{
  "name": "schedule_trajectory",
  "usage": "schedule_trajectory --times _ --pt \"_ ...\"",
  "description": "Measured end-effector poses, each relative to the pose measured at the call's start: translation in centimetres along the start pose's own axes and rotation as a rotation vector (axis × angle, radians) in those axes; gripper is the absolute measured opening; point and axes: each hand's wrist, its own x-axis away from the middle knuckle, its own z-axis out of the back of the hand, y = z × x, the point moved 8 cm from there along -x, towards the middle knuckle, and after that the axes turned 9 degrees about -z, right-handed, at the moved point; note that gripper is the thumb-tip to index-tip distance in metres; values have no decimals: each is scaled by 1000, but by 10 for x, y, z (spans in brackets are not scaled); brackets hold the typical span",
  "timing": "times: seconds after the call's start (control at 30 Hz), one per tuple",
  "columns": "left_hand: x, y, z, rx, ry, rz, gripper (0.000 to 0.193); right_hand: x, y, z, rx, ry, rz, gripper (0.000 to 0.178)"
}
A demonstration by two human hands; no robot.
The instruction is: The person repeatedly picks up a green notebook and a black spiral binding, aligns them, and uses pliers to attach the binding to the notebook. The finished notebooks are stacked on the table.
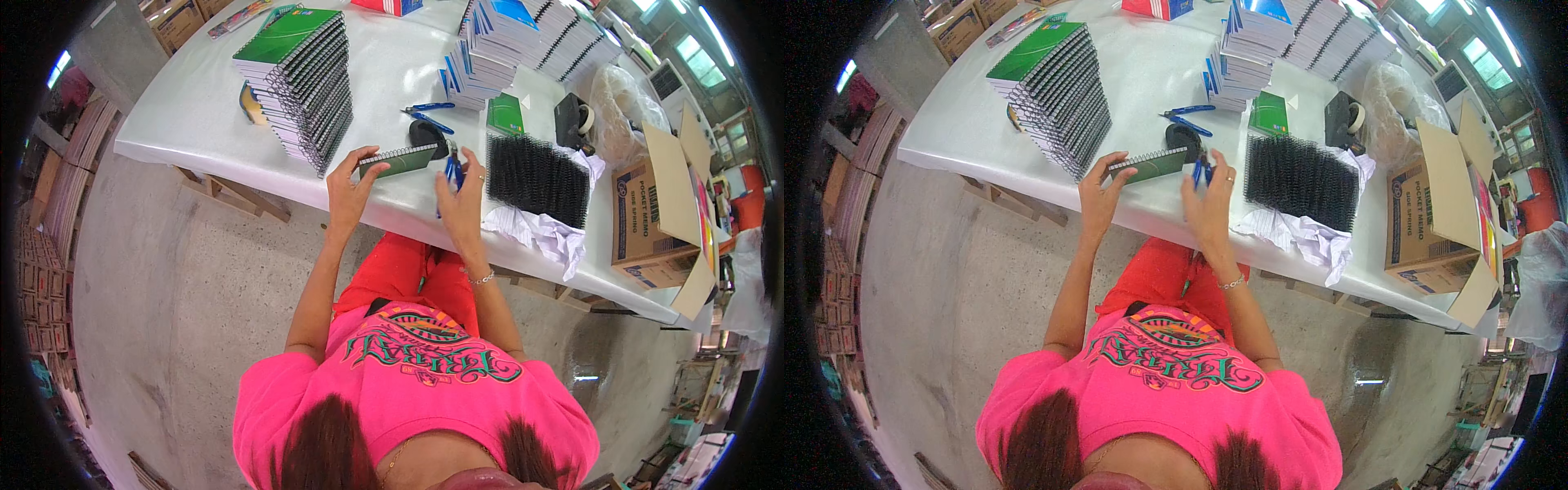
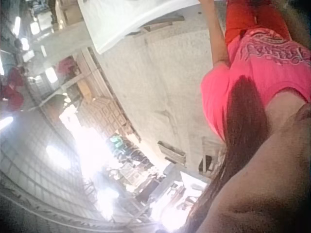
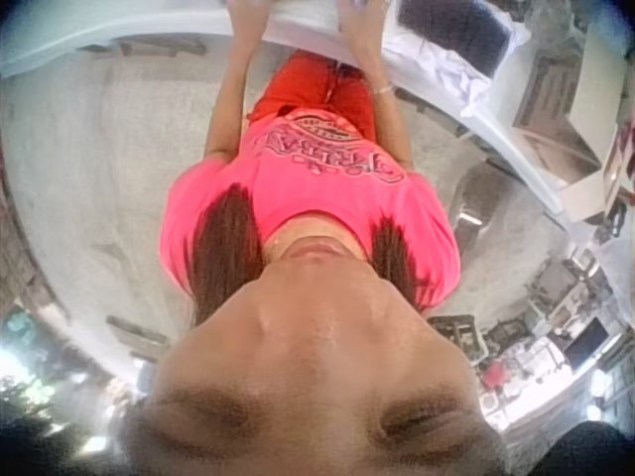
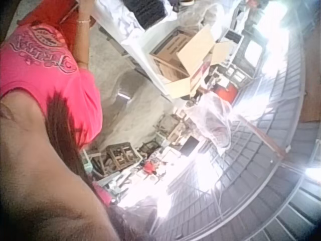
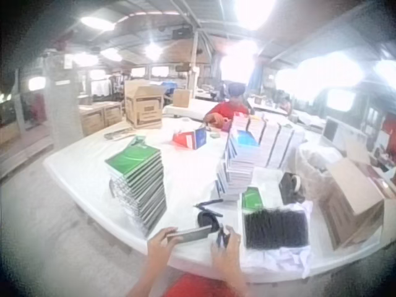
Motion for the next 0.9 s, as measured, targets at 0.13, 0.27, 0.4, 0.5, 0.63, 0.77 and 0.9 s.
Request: schedule_trajectory --times 0.13,0.27,0.4,0.5,0.63,0.77,0.9 --pt "-1 -6 -4 102 8 101 27 23 -48 -10 -172 -159 133 56" --pt "4 -29 -4 135 -50 228 26 37 -60 -31 -123 -229 254 55" --pt "3 -21 -3 243 -48 200 24 46 -61 -45 -3 -231 310 56" --pt "2 -14 -3 220 -53 191 27 49 -59 -52 18 -229 339 55" --pt "3 -13 0 149 -69 168 30 51 -59 -56 22 -218 333 53" --pt "4 -12 0 124 -59 154 31 51 -56 -58 28 -191 337 53" --pt "6 -14 0 148 -38 158 29 52 -56 -60 -30 -217 309 52"
